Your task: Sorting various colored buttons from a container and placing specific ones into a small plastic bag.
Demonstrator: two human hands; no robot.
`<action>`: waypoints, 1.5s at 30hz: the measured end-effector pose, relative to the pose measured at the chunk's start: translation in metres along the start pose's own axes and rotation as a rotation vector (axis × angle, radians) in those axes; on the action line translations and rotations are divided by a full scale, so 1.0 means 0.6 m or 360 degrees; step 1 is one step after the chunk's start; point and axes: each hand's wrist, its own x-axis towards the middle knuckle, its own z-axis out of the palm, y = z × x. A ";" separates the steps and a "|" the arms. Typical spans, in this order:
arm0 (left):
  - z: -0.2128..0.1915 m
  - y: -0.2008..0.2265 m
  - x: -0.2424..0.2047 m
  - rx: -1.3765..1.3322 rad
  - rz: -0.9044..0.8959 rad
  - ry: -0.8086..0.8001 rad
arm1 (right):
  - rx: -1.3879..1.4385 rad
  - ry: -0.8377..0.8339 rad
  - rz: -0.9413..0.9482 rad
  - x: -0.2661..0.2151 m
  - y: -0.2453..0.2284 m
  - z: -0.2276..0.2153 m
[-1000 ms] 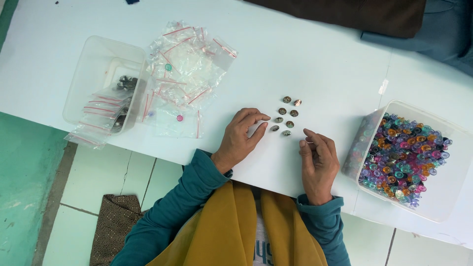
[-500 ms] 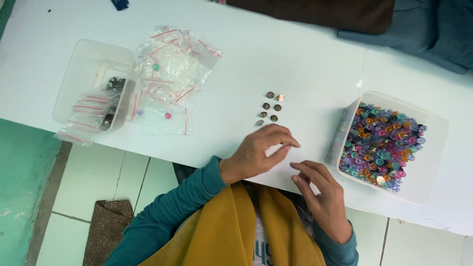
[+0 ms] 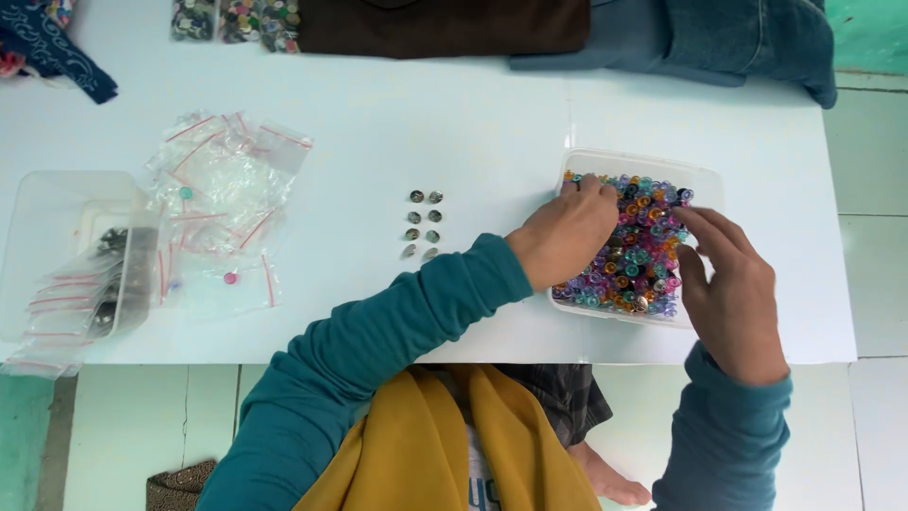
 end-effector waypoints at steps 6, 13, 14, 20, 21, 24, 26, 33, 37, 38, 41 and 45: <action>0.068 0.008 0.059 0.0582 -0.0141 0.0233 | -0.0325 -0.0285 0.0020 0.079 0.020 0.062; 0.012 -0.046 0.019 -0.0504 0.0288 -0.0264 | -0.0323 -0.0690 0.0005 0.052 -0.013 0.024; 0.002 -0.049 0.019 -0.0515 0.0277 -0.0309 | -0.0208 -0.0705 0.0025 0.044 -0.027 0.008; 0.006 -0.053 0.039 -0.0485 0.0115 -0.0173 | -0.0325 -0.0588 0.0174 0.042 -0.008 -0.012; 0.006 -0.052 0.046 -0.0526 0.0107 -0.0178 | -0.0390 -0.0491 0.0144 0.046 0.005 -0.006; 0.054 -0.044 0.066 -0.0476 0.0070 -0.0064 | -0.0416 -0.0464 0.0147 0.072 0.007 0.016; 0.056 -0.026 0.079 -0.0474 -0.0086 -0.0122 | -0.0496 -0.0464 0.0144 0.084 0.026 0.035; 0.127 -0.070 0.138 -0.0611 -0.0087 -0.0373 | -0.0297 -0.0675 0.0351 0.106 0.052 0.063; 0.001 -0.038 0.106 -0.0738 -0.0162 -0.0579 | -0.0121 -0.0680 0.0430 0.110 0.046 0.057; -0.020 -0.034 0.098 -0.0892 -0.0174 -0.0732 | -0.0040 -0.0673 0.0483 0.107 0.050 0.056; -0.036 -0.035 0.099 -0.1095 -0.0176 -0.0873 | 0.0176 -0.0653 0.0525 0.115 0.024 0.030; -0.079 -0.032 0.085 -0.1207 -0.0060 -0.1013 | 0.0528 -0.0652 0.0605 0.093 0.005 0.008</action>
